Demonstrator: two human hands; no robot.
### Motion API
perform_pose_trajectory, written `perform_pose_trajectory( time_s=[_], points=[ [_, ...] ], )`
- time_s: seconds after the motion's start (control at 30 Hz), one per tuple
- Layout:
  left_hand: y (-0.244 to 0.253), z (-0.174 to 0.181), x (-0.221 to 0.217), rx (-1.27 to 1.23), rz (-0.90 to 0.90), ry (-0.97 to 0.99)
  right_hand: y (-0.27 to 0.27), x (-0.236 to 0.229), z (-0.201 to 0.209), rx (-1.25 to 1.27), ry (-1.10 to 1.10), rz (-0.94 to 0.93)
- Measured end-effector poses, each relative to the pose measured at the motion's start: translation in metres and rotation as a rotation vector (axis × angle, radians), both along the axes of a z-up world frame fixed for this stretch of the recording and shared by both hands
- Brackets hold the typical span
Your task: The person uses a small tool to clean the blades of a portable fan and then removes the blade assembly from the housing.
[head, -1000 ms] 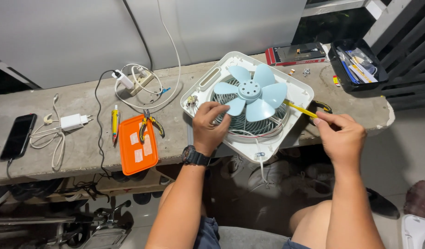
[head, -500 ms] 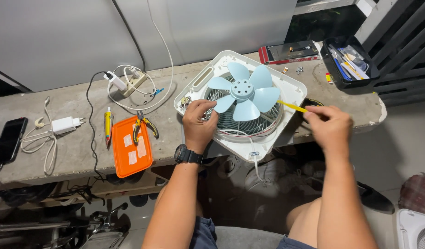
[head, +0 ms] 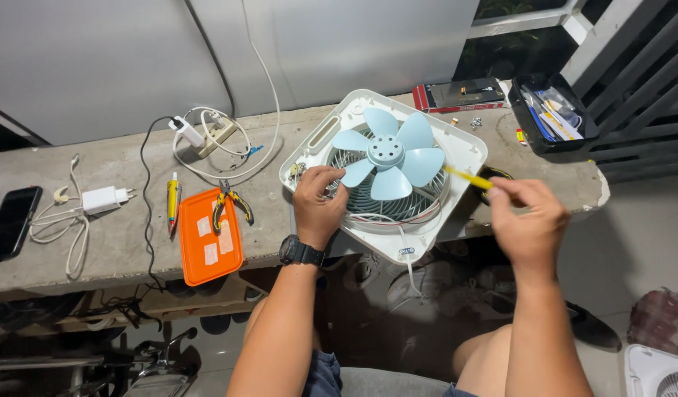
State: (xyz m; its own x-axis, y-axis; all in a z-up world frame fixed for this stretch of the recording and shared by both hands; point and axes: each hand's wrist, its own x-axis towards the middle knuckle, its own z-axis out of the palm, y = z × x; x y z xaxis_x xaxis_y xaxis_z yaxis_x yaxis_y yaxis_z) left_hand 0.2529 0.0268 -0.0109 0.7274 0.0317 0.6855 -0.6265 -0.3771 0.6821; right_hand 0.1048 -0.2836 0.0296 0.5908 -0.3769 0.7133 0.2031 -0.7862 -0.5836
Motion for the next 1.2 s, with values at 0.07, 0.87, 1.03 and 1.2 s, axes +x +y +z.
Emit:
perform_pose_trajectory(
  time_s=[0.07, 0.87, 1.03, 1.2],
  points=[
    [0.002, 0.001, 0.001, 0.003, 0.003, -0.001, 0.02, 0.007, -0.006, -0.021, 0.032, 0.073],
    [0.014, -0.012, 0.049, 0.025, -0.064, 0.134, 0.036, 0.009, 0.001, 0.071, -0.008, 0.076],
    [0.014, -0.009, 0.047, 0.048, -0.071, 0.125, 0.012, 0.017, -0.009, -0.087, -0.006, 0.011],
    [0.014, -0.009, 0.046, 0.04, -0.05, 0.141, 0.031, 0.003, 0.014, 0.065, -0.02, 0.073]
  ],
)
